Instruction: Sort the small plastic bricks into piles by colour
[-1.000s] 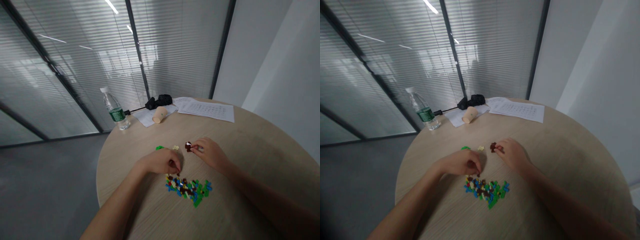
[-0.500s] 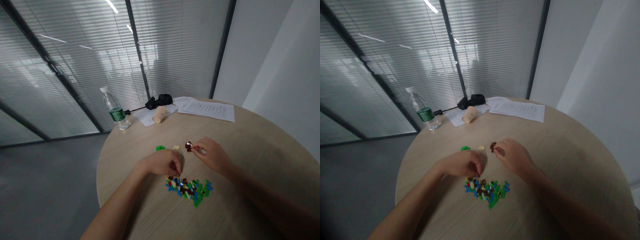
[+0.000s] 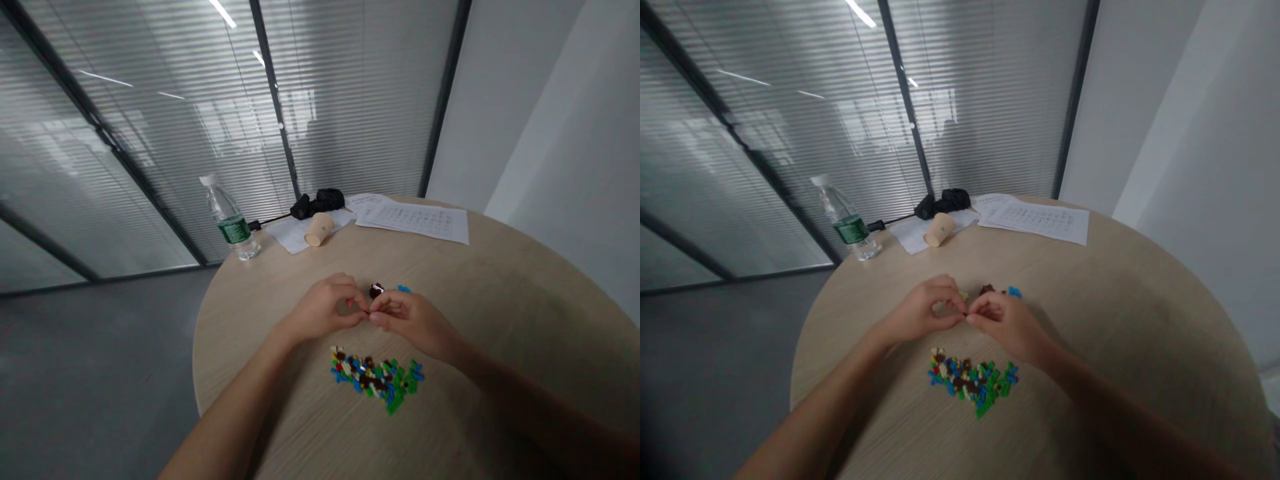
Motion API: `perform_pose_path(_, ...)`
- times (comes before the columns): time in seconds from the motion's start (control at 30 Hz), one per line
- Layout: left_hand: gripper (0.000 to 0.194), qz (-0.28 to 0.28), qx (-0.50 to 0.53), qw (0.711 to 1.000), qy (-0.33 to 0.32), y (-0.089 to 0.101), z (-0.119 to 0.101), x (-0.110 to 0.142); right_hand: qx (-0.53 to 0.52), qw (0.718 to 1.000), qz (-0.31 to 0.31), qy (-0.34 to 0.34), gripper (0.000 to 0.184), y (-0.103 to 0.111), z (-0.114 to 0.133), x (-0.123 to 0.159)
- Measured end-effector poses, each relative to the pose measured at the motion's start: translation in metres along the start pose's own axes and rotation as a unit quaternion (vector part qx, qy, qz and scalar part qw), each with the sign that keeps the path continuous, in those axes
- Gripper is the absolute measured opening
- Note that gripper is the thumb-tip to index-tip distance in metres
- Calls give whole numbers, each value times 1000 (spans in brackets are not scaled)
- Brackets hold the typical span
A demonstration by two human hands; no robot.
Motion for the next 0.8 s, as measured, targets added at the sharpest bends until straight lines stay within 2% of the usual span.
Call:
perform_pose_path(0.13,13,-28,1,1000,-6,-7,0,-2,-47,998,-20,-20,18,0,1,-1)
perform_pose_path(0.63,18,-8,-7,1000,-1,-8,-1,0,-38,999,-20,-19,13,3,-9,-5)
perform_pose_path(0.73,19,1,-6,1000,-4,-6,-3,0,13,999,-35,13,11,9,-11,-6)
perform_pose_path(0.8,21,5,-6,1000,3,-4,-5,0,115,990,-67,49,8,17,-15,-7)
Point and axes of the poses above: each hand's wrist, its own x-axis away from the middle knuckle, its own y-axis out of the back of the hand, z = x × y, the point moved 1 cm from there along -x, towards the middle knuckle, and after that the axes turned 5 degrees about y, right-handed, at the moved point
